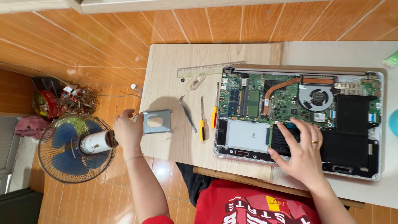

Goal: Replacing internal components in a laptop computer.

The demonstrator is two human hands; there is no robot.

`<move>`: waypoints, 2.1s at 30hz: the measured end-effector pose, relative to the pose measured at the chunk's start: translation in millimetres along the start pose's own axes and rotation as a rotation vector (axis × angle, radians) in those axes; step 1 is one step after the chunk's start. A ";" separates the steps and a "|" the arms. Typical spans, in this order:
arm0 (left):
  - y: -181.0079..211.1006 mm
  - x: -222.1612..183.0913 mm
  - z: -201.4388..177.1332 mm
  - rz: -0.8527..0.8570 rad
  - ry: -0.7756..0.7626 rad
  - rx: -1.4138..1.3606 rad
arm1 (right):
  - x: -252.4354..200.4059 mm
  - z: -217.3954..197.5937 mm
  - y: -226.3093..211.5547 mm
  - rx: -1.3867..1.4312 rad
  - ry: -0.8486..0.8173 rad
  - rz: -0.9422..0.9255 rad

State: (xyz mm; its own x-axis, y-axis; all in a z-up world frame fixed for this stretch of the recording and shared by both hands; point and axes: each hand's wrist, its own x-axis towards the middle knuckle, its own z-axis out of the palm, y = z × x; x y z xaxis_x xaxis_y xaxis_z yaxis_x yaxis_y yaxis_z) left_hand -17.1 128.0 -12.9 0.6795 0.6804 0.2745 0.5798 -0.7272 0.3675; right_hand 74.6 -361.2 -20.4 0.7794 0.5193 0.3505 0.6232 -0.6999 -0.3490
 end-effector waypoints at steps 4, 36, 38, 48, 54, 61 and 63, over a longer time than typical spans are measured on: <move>-44.2 -1.2 26.9 -0.107 -0.110 0.075 | 0.8 -0.3 -0.9 -0.010 -0.015 0.031; 190.0 -114.2 21.8 0.233 -0.444 -0.584 | 2.4 -2.9 -1.0 0.023 -0.104 0.012; 190.4 -115.4 23.8 0.251 -0.431 -0.550 | 2.0 -2.5 0.1 0.010 -0.095 0.014; 199.2 -128.7 28.0 0.255 -0.393 -0.502 | 2.3 -1.4 0.7 0.006 -0.098 0.013; 200.8 -134.7 30.6 0.238 -0.346 -0.459 | 1.7 -1.1 0.9 0.008 -0.113 0.025; 198.3 -140.8 34.7 0.297 -0.287 -0.383 | 1.5 -1.0 1.1 0.005 -0.111 0.028; 197.3 -141.4 35.1 0.309 -0.283 -0.383 | 1.4 -1.2 1.1 0.002 -0.109 0.027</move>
State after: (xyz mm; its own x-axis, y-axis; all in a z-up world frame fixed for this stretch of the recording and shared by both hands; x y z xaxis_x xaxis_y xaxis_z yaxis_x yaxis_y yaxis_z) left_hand 17.0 -115.0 -10.4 0.9165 0.3515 0.1908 0.1660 -0.7684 0.6181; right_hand 76.3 -361.8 -19.3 0.7983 0.5506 0.2441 0.6018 -0.7132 -0.3593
